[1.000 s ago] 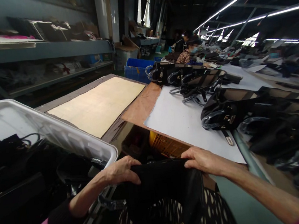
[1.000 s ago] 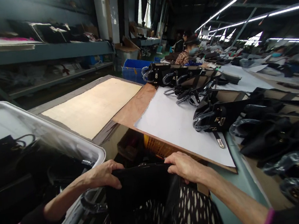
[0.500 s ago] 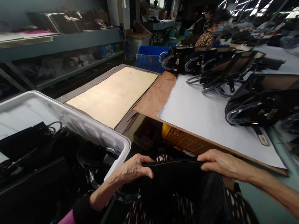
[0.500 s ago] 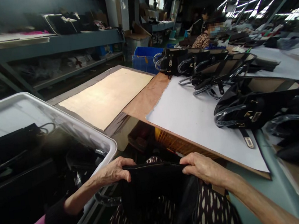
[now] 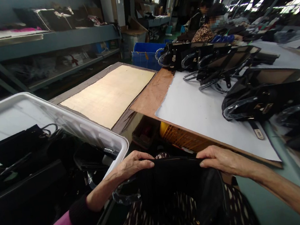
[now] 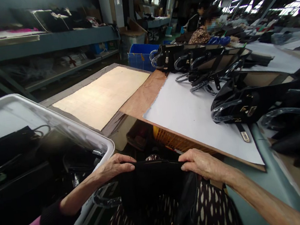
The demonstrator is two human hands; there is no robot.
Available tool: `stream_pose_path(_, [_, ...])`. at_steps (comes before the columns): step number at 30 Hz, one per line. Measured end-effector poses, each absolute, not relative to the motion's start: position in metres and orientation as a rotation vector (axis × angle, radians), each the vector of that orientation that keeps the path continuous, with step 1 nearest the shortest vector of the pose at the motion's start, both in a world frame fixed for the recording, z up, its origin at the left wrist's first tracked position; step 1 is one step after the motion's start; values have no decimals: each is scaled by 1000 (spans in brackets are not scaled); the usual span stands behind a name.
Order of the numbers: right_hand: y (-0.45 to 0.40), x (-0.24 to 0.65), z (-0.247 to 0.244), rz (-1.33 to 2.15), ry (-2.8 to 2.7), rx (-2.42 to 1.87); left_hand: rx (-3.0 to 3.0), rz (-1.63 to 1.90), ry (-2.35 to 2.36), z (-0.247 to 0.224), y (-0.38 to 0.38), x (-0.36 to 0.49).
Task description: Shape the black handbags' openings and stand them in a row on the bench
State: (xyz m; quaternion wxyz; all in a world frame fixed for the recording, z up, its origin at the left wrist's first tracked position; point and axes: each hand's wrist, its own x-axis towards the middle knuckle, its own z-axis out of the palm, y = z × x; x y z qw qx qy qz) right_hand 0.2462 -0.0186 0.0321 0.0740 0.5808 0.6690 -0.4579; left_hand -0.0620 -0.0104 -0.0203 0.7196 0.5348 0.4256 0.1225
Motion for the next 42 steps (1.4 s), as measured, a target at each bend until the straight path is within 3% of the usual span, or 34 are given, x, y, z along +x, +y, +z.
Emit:
stream_pose_path(14, [-22,239,41,-1259,2212,1610,1939,204,1218,2,-6,-33])
stream_pose_path(20, [-23,237,49,-1276,2177,1626,2157,384,1111,-13,-18,-2])
stream_pose_path(42, [-17,237,47,-1358,2190,1600,2271,474,1079,-21,-8,24])
